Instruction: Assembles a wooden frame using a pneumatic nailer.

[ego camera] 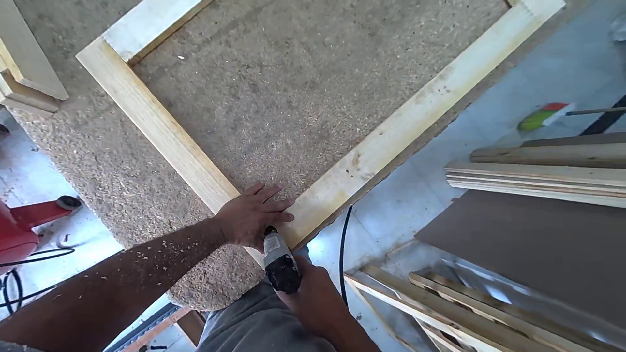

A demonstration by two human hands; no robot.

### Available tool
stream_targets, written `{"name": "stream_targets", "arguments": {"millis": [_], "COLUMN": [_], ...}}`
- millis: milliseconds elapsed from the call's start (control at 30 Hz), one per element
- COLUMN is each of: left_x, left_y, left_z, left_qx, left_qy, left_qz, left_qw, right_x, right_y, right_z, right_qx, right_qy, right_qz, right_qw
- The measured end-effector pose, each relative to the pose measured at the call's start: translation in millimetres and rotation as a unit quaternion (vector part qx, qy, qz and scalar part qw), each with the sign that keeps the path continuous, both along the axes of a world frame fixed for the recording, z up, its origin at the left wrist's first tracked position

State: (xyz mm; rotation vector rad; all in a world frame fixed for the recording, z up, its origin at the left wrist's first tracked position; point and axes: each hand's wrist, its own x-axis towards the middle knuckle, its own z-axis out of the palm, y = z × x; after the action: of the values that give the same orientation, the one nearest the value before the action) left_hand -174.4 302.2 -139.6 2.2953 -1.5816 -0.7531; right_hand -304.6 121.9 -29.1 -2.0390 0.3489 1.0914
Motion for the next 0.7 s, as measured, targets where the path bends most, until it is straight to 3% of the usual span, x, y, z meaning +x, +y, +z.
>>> {"name": "stream_targets", "arguments": {"millis": [500, 700], "left_x": [-2, -3], "left_y": [5, 5], "left_z": [-11, -13], "left_qx": [-0.044, -0.046], "left_qy": [-0.017, -0.013], "left_qz": [0.002, 0.004], "left_qw": [0.999, 0.999], "right_x": [-18, -22], "right_y": [-4, -9], "right_z": [5, 11], "right_qx": [-0.039, -0.038], "right_qy": [-0.011, 0.029], "right_qz": [-0.014, -0.012], "right_qw": [0.999, 0.999]}}
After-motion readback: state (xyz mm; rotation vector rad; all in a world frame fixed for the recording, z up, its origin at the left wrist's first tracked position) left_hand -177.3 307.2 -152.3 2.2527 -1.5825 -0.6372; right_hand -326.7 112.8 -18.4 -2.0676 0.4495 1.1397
